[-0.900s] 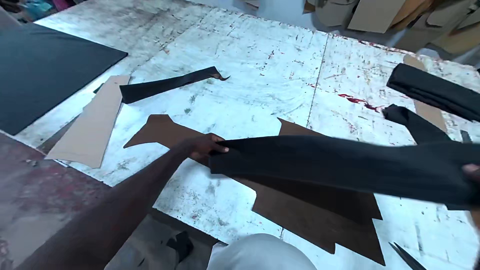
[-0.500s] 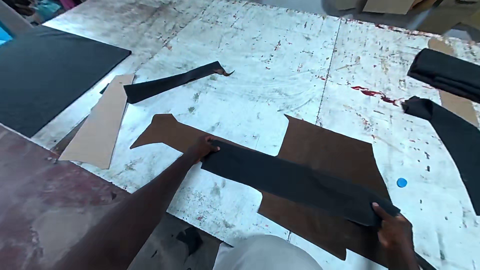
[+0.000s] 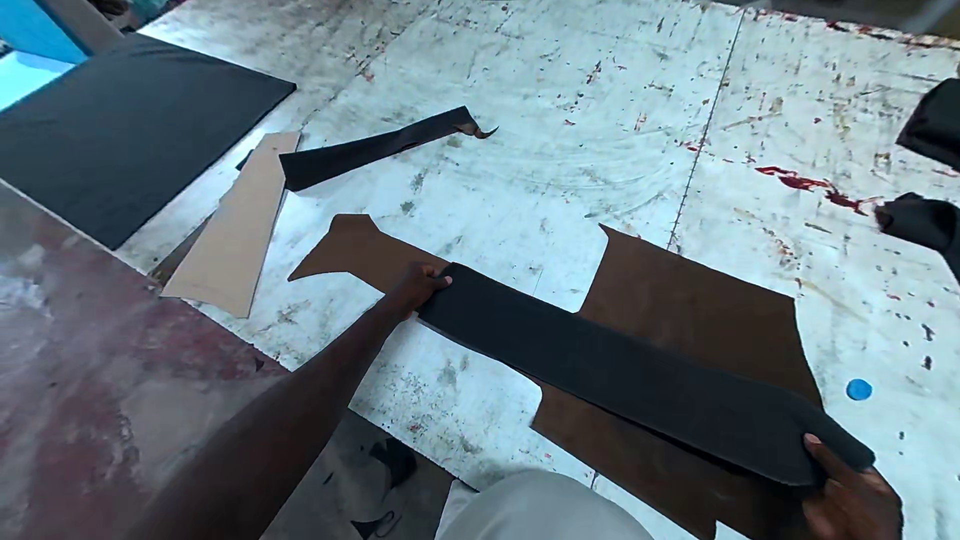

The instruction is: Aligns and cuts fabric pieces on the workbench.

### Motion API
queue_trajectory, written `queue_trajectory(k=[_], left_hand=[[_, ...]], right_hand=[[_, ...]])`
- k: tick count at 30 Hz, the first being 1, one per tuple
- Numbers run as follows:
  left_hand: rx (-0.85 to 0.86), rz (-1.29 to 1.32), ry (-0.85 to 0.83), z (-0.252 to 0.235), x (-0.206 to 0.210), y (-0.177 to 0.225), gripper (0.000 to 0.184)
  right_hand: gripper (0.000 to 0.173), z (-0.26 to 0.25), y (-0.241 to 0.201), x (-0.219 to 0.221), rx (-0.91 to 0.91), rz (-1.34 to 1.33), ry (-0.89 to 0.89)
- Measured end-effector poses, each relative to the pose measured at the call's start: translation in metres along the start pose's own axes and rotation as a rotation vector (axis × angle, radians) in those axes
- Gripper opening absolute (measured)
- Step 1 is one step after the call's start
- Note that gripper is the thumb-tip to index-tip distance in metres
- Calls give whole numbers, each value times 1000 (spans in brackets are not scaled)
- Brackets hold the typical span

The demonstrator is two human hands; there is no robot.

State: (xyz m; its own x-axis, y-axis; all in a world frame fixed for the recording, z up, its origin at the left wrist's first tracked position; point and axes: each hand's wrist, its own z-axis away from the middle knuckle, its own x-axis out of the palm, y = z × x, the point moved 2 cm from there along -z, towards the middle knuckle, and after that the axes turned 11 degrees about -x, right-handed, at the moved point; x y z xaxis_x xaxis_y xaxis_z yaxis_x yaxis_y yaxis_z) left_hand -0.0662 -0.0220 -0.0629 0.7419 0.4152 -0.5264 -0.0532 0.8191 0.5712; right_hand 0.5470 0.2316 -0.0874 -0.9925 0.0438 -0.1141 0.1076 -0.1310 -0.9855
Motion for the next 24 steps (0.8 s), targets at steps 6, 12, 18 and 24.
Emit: queue_trajectory(k=[6,12,18,24], left_hand=[[24,-47,33,-10,-8,5,30],[66,-128,70,-31,-5,-12,31],[50,-97,77,-36,-5,-12,30],[35,-95,67,-40,-5,-15,32]], right_hand=[[25,11,-4,3,4,-39,-18],[31,18,17,3,44,-8,-13],[32,20,17,5,64,65,12],[32,21,18,6,113,84,18]])
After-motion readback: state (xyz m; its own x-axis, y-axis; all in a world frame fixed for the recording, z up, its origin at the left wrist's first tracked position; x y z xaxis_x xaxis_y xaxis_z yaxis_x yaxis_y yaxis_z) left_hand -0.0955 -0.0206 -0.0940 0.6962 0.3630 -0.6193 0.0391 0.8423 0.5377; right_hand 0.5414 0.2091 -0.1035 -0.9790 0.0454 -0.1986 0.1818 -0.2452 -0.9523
